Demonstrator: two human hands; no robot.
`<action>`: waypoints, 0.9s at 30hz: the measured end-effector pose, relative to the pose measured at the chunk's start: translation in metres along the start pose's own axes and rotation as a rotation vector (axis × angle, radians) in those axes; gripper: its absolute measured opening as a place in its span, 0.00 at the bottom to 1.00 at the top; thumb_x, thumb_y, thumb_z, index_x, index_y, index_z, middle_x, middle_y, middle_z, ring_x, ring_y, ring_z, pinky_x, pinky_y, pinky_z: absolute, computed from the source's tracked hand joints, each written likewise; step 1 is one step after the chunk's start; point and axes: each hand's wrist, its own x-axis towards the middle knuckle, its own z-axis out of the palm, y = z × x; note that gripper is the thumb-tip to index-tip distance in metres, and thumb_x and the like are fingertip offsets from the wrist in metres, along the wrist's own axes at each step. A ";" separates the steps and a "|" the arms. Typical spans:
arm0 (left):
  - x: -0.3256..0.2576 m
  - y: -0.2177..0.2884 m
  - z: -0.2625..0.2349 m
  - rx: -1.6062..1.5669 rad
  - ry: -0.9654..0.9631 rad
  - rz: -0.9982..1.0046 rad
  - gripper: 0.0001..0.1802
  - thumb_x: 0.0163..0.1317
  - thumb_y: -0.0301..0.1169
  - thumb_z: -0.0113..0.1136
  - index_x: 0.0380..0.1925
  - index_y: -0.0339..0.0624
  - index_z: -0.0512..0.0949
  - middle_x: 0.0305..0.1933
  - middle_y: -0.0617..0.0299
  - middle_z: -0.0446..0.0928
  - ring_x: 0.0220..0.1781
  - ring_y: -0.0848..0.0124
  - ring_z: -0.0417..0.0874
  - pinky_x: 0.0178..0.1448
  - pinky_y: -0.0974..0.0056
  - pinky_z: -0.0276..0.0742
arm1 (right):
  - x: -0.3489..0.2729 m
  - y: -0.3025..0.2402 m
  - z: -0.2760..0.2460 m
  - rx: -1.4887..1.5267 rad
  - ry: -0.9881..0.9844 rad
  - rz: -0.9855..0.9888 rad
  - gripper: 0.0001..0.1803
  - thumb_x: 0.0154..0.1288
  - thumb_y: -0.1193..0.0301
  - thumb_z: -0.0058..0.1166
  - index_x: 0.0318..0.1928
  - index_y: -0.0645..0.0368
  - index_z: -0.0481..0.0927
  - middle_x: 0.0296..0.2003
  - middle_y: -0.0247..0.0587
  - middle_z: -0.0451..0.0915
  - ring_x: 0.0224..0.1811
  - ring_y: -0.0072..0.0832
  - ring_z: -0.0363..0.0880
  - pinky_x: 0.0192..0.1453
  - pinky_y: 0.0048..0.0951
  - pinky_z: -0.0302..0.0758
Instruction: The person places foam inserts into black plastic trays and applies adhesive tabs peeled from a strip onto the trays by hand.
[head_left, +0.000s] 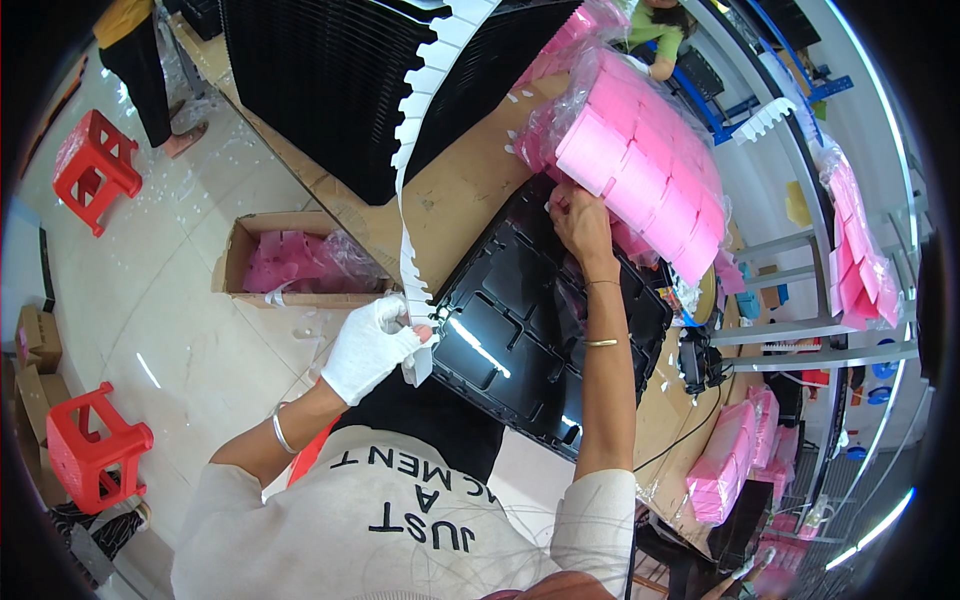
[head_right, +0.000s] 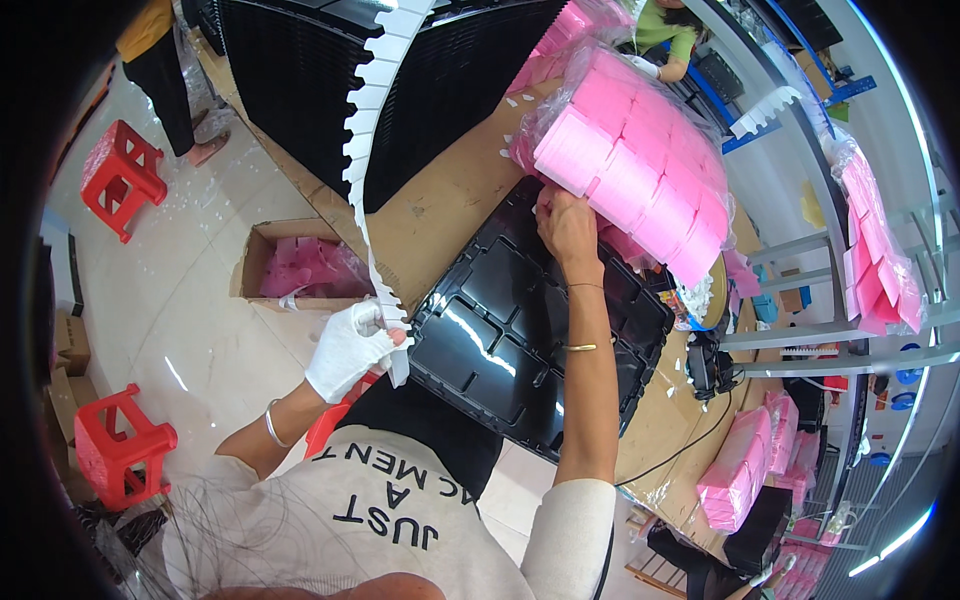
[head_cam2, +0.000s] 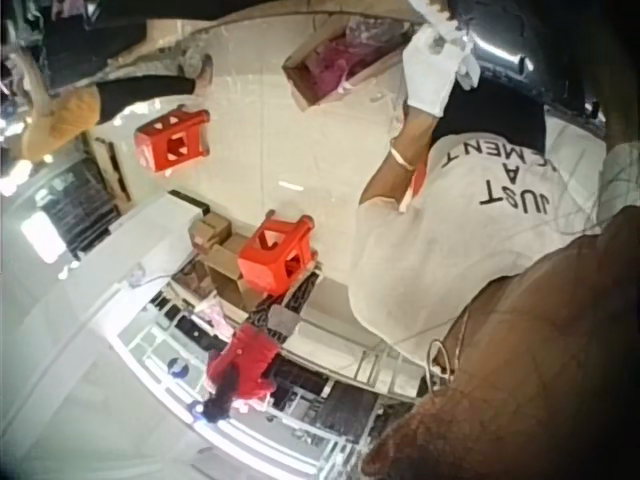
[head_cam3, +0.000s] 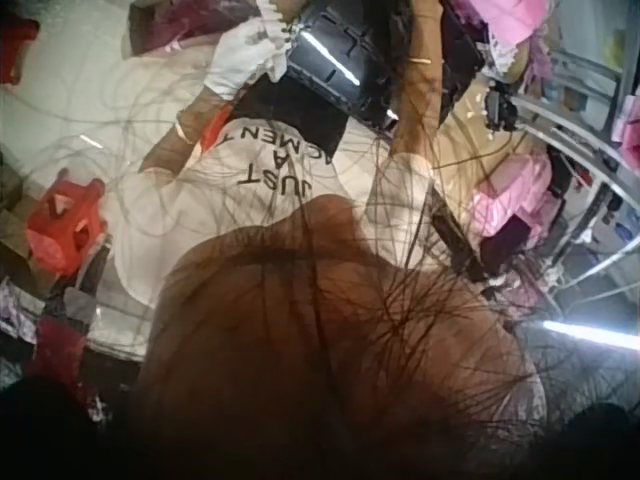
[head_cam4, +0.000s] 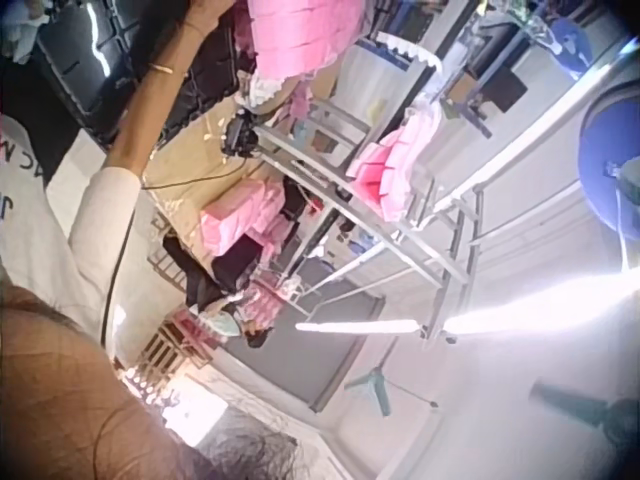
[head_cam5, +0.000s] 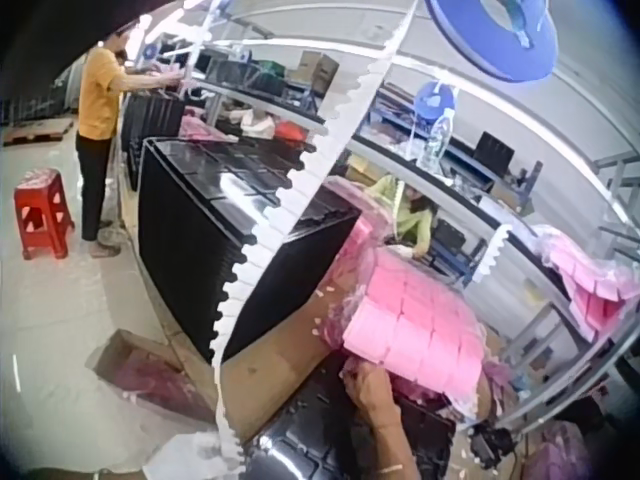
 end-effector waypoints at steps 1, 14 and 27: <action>0.001 -0.010 0.004 0.000 -0.006 -0.003 0.16 0.69 0.28 0.69 0.54 0.35 0.81 0.41 0.66 0.84 0.31 0.79 0.82 0.34 0.73 0.78 | -0.001 0.006 0.001 -0.006 0.007 0.033 0.03 0.58 0.77 0.61 0.33 0.63 0.85 0.30 0.56 0.85 0.36 0.54 0.86 0.45 0.46 0.82; 0.000 -0.042 0.015 0.396 0.198 0.526 0.08 0.62 0.27 0.74 0.35 0.38 0.82 0.32 0.55 0.81 0.29 0.67 0.80 0.36 0.63 0.75 | 0.002 -0.002 0.000 0.145 -0.089 0.137 0.06 0.60 0.75 0.60 0.35 0.61 0.88 0.32 0.54 0.87 0.35 0.47 0.88 0.44 0.41 0.83; -0.001 -0.035 0.023 0.053 0.131 0.372 0.05 0.68 0.25 0.68 0.37 0.35 0.81 0.32 0.63 0.82 0.30 0.79 0.80 0.30 0.69 0.77 | -0.073 -0.085 -0.064 0.555 -0.080 0.211 0.02 0.64 0.80 0.60 0.37 0.64 0.81 0.26 0.40 0.82 0.28 0.26 0.83 0.37 0.28 0.79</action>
